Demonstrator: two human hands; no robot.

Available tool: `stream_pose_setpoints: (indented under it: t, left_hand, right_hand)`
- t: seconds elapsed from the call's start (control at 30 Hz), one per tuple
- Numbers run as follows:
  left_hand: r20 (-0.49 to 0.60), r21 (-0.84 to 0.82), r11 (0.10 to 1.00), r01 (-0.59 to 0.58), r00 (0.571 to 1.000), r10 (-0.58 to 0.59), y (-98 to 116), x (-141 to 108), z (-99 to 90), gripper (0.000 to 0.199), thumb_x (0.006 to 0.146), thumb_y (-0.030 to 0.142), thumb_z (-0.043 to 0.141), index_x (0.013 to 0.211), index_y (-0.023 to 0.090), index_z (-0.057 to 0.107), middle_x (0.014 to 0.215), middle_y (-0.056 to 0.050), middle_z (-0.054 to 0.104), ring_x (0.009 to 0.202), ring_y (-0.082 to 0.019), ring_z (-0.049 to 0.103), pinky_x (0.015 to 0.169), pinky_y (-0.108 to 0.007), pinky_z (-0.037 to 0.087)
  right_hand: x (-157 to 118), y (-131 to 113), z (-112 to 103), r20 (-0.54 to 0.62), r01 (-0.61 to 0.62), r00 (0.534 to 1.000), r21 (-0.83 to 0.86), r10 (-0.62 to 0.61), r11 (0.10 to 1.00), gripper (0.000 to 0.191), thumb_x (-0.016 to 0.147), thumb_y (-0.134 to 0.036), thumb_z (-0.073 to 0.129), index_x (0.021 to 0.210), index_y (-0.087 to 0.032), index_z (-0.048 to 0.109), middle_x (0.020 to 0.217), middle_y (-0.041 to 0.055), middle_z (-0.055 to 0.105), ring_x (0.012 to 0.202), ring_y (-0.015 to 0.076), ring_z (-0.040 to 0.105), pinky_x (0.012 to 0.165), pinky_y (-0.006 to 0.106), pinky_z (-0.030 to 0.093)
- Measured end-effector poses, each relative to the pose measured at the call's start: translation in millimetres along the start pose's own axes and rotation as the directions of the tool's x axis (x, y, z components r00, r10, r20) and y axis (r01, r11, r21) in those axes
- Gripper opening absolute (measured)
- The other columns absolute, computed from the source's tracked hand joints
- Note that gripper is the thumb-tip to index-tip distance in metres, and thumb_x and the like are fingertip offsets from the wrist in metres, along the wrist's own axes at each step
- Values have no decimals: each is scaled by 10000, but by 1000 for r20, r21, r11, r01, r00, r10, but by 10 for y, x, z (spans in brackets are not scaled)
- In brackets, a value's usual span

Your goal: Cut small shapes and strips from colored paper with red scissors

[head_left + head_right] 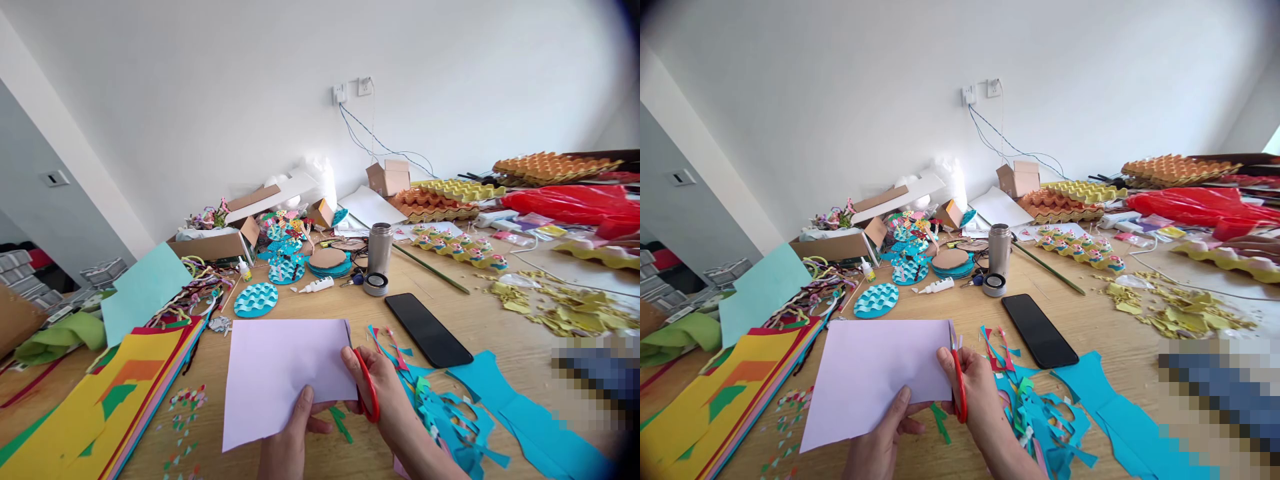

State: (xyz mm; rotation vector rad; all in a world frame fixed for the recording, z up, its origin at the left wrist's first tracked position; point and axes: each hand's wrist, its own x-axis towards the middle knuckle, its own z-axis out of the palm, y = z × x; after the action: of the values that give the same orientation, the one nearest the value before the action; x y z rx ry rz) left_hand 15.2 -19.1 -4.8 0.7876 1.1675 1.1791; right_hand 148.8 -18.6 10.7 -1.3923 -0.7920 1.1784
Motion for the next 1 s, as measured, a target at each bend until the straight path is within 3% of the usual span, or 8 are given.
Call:
stream_pose_setpoints:
  t: [0.37, 0.53, 0.77, 1.0]
  left_hand:
    - [17, 21, 1000, 18, 1000, -18, -12, 9, -32, 440, 585, 376, 799, 932, 126, 694, 814, -112, 747, 687, -281, 710, 494, -280, 544]
    - [-64, -83, 996, -39, 997, 34, 74, 142, -106, 562, 615, 275, 802, 1131, 182, 600, 1026, -93, 713, 771, -261, 709, 491, -264, 544]
    - [-168, -150, 983, -107, 982, 82, 224, 255, -141, 476, 714, 163, 711, 1167, 191, 567, 1073, -84, 693, 753, -223, 712, 540, -255, 556]
    - [-153, -146, 984, -104, 985, 82, 209, 264, -134, 436, 722, 152, 688, 1140, 180, 570, 1102, -95, 681, 779, -230, 711, 541, -244, 557]
  right_hand:
    - [1, -11, -15, -19, 12, 1000, -29, -13, 1000, 441, 688, -596, 602, 596, -216, 397, 359, -68, 452, 281, 81, 394, 298, 188, 268]
    - [-67, -53, 40, 73, -70, 995, -5, 70, 998, 466, 763, -634, 490, 612, -198, 422, 367, -69, 467, 266, 57, 396, 310, 162, 273]
    - [-110, -4, 82, 271, -146, 949, -72, 161, 987, 487, 703, -646, 566, 624, -180, 452, 378, -59, 503, 277, 64, 439, 297, 151, 276]
    - [-79, 60, 94, 287, -115, 949, -64, 129, 991, 479, 710, -645, 567, 663, -194, 414, 396, -60, 523, 287, 68, 453, 301, 151, 287]
